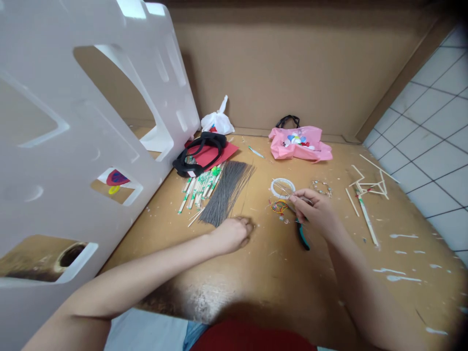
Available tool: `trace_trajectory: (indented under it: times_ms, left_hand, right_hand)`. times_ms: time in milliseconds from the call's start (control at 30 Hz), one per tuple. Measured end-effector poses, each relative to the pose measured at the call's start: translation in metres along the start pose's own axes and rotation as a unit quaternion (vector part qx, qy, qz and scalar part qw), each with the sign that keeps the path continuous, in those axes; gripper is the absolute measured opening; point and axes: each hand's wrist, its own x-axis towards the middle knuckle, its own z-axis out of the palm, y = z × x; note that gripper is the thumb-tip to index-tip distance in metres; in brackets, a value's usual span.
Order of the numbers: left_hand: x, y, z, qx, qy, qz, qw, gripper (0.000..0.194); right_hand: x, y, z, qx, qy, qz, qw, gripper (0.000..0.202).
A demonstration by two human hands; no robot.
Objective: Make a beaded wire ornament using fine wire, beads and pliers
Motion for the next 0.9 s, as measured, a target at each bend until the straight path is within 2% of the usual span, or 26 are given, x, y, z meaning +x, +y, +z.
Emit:
trace_trajectory:
  times_ms: [100, 200, 333, 467, 567, 733, 900]
  left_hand:
    - [0.006, 0.011, 0.009, 0.058, -0.064, -0.02, 0.996, 0.018]
    - [0.006, 0.018, 0.017, 0.084, -0.092, -0.013, 0.992, 0.02]
    - [0.002, 0.018, 0.023, 0.089, -0.077, -0.017, 0.993, 0.023]
    - [-0.001, 0.017, 0.023, 0.052, -0.057, -0.069, 0.995, 0.027]
    - [0.002, 0.02, 0.021, 0.037, -0.068, -0.086, 0.993, 0.028]
    - [0.009, 0.026, 0.021, 0.029, -0.079, -0.079, 0.993, 0.028]
    - [0.005, 0.012, 0.009, -0.022, -0.068, -0.08, 0.994, 0.016]
  right_hand:
    - [-0.001, -0.002, -0.001, 0.002, -0.002, 0.0, 1.0, 0.027]
    - [-0.003, -0.004, -0.001, 0.012, -0.002, -0.006, 1.0, 0.026]
    - [-0.005, -0.006, -0.001, 0.029, -0.016, -0.004, 0.999, 0.025]
    - [-0.006, -0.007, -0.001, 0.073, -0.037, 0.019, 0.996, 0.025]
    - [-0.007, -0.009, 0.0, 0.093, -0.045, 0.022, 0.994, 0.027]
    - [-0.008, -0.01, 0.001, 0.085, -0.038, 0.025, 0.995, 0.027]
    - [-0.008, -0.009, -0.001, 0.077, -0.036, 0.01, 0.996, 0.026]
